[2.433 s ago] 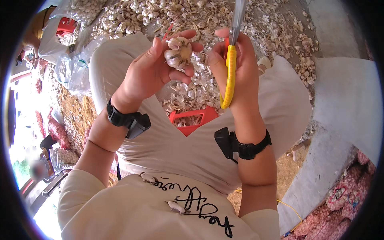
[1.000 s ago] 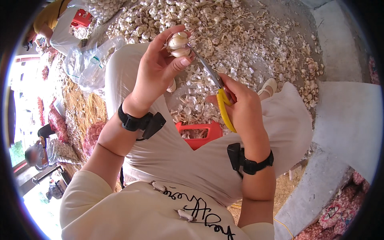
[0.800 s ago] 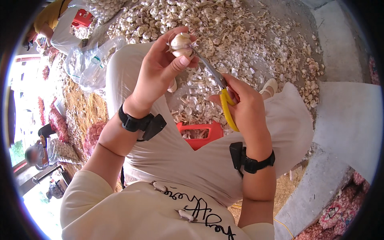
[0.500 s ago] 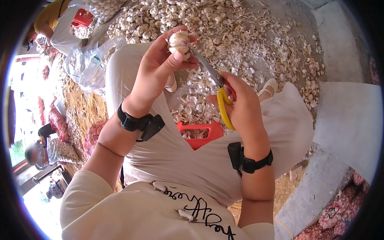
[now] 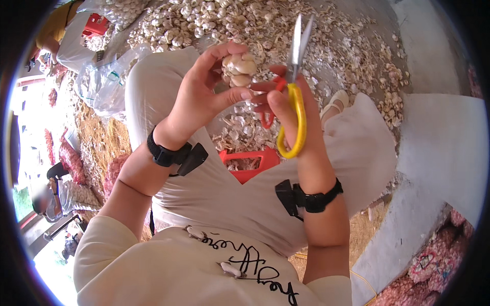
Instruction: Trimming the roots and stems of garlic bulbs using scissors.
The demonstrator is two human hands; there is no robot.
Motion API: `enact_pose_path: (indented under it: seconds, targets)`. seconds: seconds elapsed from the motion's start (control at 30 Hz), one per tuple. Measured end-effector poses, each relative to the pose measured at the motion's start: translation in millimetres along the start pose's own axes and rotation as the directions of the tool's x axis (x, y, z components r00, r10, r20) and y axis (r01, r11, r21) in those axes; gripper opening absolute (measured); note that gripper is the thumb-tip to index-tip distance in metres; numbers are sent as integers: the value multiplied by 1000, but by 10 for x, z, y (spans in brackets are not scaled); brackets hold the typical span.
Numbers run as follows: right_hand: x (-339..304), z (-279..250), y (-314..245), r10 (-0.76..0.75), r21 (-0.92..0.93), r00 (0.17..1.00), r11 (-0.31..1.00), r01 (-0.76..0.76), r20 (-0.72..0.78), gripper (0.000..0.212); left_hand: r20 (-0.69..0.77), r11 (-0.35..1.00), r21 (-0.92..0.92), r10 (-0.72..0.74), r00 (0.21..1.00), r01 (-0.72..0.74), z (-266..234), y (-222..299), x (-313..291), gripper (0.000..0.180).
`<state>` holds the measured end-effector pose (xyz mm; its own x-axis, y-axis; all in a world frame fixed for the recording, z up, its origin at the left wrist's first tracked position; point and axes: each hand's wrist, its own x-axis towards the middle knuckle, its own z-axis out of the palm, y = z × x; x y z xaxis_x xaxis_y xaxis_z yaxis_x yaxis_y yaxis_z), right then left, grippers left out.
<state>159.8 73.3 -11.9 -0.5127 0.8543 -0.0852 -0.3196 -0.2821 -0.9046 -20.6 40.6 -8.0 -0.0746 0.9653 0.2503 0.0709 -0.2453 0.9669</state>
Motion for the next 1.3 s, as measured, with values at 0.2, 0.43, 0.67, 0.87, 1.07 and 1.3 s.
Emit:
enact_pose_path:
  seconds: [0.2, 0.43, 0.67, 0.87, 1.07, 1.3]
  targets:
    - [53, -64, 134, 37, 139, 999, 990, -39, 16, 44, 163, 952, 297, 24, 986, -73, 128, 92, -27, 53]
    - [-8, 29, 16, 30, 116, 997, 993, -22, -68, 37, 59, 900, 359, 245, 968, -249, 103, 48, -8, 33]
    - [17, -10, 33, 29, 38, 998, 999, -27, -60, 38, 91, 861, 418, 279, 956, -291, 87, 96, 5, 24]
    - [7, 13, 61, 56, -37, 997, 998, -58, -55, 40, 15, 994, 108, 8, 1000, -9, 49, 82, -48, 13]
    - [1, -29, 44, 139, 9, 990, 990, -139, 29, 46, -124, 972, -223, -103, 987, 74, -171, -24, 10, 21]
    - [25, -13, 45, 72, 122, 997, 990, -69, -22, 42, 92, 852, 446, 260, 961, -273, -82, 69, 41, 30]
